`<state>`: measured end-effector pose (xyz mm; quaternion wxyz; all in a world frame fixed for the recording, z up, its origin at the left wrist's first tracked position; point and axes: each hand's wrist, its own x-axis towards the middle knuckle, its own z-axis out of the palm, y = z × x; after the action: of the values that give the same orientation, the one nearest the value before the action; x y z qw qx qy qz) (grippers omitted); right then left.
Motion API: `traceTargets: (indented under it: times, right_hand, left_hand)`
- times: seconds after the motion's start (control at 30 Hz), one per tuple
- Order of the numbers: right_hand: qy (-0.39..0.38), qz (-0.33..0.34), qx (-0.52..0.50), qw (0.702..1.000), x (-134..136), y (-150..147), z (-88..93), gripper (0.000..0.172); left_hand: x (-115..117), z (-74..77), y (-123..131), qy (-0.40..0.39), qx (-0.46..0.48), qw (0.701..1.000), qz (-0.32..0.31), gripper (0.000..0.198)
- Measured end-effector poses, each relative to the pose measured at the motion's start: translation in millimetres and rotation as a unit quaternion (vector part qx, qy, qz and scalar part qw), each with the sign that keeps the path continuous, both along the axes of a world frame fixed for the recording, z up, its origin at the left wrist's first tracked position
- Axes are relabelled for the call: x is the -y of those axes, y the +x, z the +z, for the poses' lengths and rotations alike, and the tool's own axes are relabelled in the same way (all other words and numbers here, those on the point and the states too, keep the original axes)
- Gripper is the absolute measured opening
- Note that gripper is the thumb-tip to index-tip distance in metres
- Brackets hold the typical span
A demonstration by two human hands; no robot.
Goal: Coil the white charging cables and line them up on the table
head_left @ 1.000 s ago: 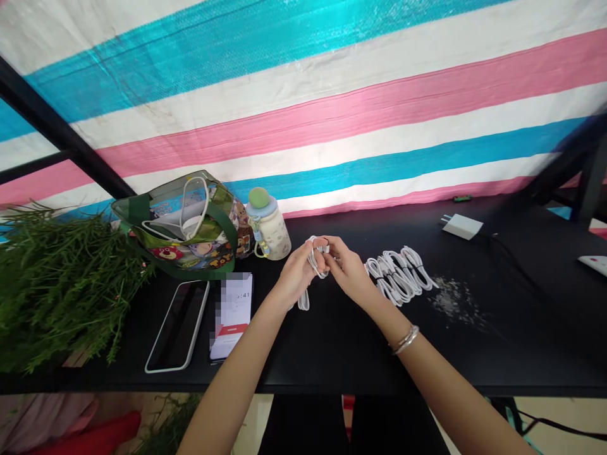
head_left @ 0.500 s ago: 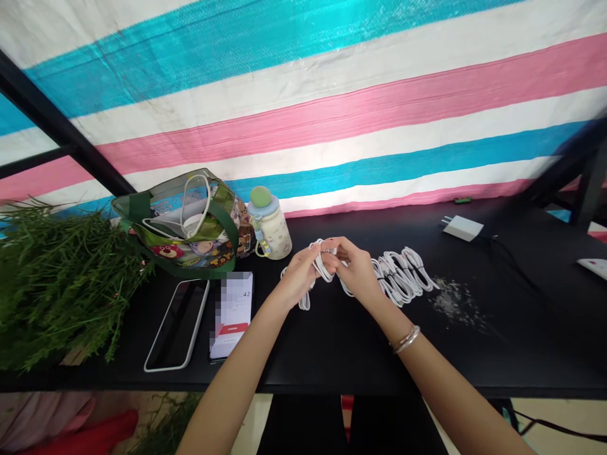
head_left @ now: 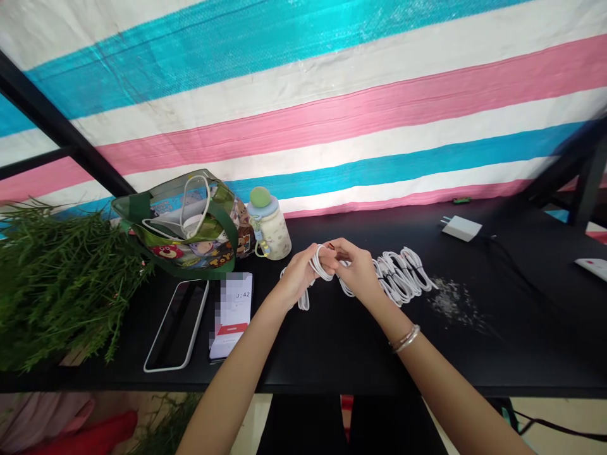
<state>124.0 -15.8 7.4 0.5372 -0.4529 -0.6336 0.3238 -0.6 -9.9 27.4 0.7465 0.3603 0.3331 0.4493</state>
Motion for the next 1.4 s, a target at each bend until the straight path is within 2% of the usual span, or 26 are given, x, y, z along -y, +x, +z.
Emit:
traceTargets:
  times: [0.2, 0.37, 0.47, 0.57, 0.7, 0.9, 1.13, 1.27, 1.4]
  right_hand:
    - [0.024, -0.014, 0.044, 0.999, -0.1, 2.8, 0.5, 0.018]
    - [0.047, -0.027, 0.022, 0.998, -0.3, 4.0, 0.6, 0.018]
    - [0.045, -0.061, -0.020, 0.997, -1.4, 4.6, 1.0, 0.012]
    - [0.030, -0.091, -0.077, 0.992, -4.3, 7.2, 0.2, 0.017]
    - [-0.005, -0.068, -0.138, 0.988, -8.4, 12.8, -1.0, 0.029]
    - [-0.033, -0.055, -0.183, 0.981, -8.9, 13.9, 1.1, 0.031]
    - [-0.041, -0.047, -0.198, 0.978, -7.4, 11.3, 3.7, 0.032]
    - [-0.059, -0.039, -0.242, 0.968, -7.1, 11.6, 5.9, 0.037]
    - [-0.061, -0.032, -0.294, 0.953, -9.3, 13.4, 5.8, 0.041]
  left_hand:
    - [-0.8, 0.5, -0.5, 0.018, -0.028, 0.999, -0.002, 0.038]
    - [-0.6, -3.3, 0.5, 0.064, -0.055, 0.996, 0.012, 0.038]
    - [-1.8, -5.6, 0.2, 0.099, -0.072, 0.991, 0.044, 0.042]
    - [-3.7, -6.9, -1.7, 0.129, -0.093, 0.983, 0.094, 0.038]
    - [-4.6, -6.3, -4.0, 0.142, -0.113, 0.976, 0.117, 0.032]
    - [-2.7, -5.7, -4.4, 0.171, -0.129, 0.970, 0.112, 0.027]
    - [-3.6, -5.6, -5.4, 0.210, -0.178, 0.943, 0.187, 0.015]
    - [-4.4, -6.5, -6.1, 0.212, -0.161, 0.942, 0.206, 0.017]
    - [-8.1, -10.4, -8.1, 0.240, -0.198, 0.921, 0.234, 0.016]
